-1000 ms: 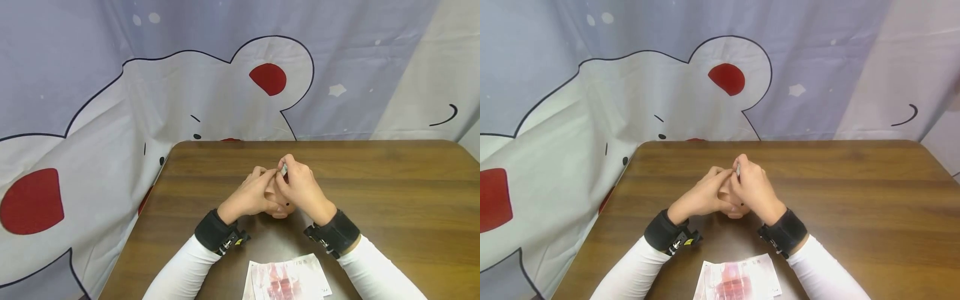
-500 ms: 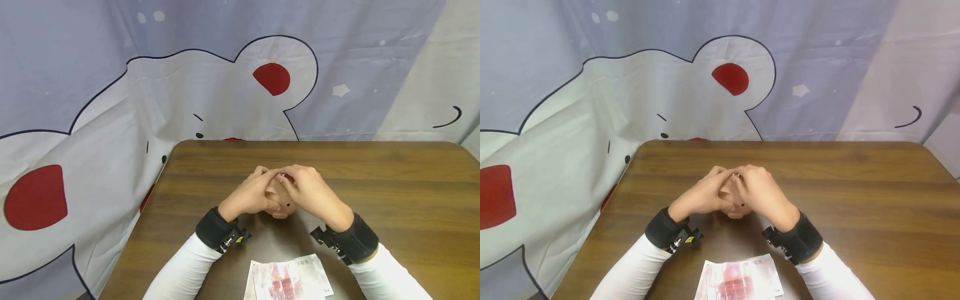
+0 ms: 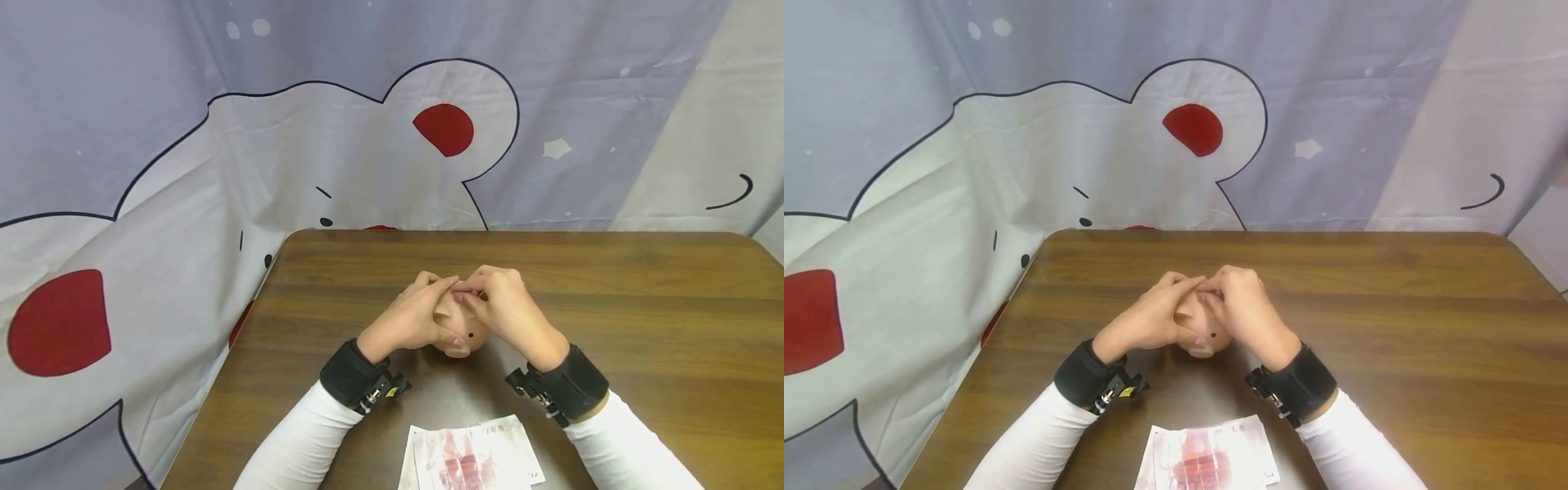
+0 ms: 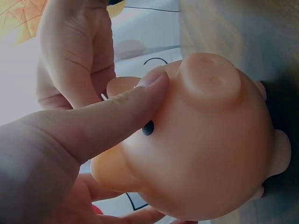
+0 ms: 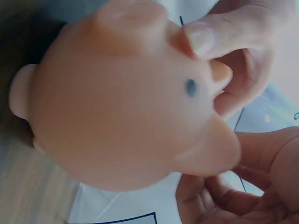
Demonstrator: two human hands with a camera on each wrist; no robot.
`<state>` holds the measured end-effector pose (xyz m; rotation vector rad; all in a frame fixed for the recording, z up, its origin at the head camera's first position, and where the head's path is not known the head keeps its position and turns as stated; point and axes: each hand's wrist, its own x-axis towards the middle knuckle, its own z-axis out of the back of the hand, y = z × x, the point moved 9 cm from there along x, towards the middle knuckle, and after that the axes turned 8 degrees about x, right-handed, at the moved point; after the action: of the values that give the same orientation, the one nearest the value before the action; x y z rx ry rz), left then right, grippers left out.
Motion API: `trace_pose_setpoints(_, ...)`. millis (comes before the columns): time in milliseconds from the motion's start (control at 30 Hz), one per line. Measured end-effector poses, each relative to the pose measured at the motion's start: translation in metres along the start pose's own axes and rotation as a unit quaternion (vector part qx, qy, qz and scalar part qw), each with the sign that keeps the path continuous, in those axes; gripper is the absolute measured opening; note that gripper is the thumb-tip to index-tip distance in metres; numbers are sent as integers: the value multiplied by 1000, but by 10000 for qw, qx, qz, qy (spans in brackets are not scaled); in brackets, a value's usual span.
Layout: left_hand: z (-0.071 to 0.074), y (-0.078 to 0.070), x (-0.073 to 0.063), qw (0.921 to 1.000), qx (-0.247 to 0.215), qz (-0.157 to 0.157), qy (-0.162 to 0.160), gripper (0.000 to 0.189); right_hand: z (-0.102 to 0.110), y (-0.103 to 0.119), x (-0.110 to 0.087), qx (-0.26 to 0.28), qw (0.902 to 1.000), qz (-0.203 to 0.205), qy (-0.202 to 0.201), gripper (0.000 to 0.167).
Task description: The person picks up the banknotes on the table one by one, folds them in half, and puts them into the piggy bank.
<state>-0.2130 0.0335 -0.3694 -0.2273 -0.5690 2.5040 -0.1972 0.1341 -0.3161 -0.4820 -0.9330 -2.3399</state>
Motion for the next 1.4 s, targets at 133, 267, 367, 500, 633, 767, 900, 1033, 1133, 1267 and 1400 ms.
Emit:
trace_pose_setpoints(133,2,0,0,10000,42,3,-32,100,0,1,0,-151,9999,-12,-43,15)
trace_pose_setpoints(267,3,0,0,9999,70,43,-72,101,-1,2,-1,-276,9995,-147,-21,15)
trace_pose_setpoints(367,3,0,1,9998,154,75,-101,102,-3,8,-5,-398,9987,-170,253,14)
trace_pose_setpoints(500,3,0,0,9996,261,87,-114,100,-4,23,-10,-631,9963,-84,585,17)
trace_pose_setpoints(633,9,-3,-7,9983,445,118,-357,100,3,41,-13,-591,9971,43,481,16)
trace_pose_setpoints(767,32,-21,-36,9865,1202,163,-1103,95,13,62,-22,236,9975,411,531,17)
trace_pose_setpoints(900,36,-50,-78,9635,2202,-104,-1520,70,10,80,-45,1115,9835,775,1196,15)
trace_pose_setpoints(1033,-4,-56,-104,9697,2287,-506,-696,53,-4,78,-80,877,9712,551,2147,21)
trace_pose_setpoints(1133,-44,-45,-114,9756,2136,-488,106,64,-19,59,-107,376,9589,32,2814,37)
trace_pose_setpoints(1267,-75,-35,-119,9717,2284,-515,326,76,-34,35,-134,17,9463,-477,3198,64)
trace_pose_setpoints(1400,-83,-34,-118,9707,2304,-646,238,69,-41,23,-147,-52,9501,-614,3058,75)
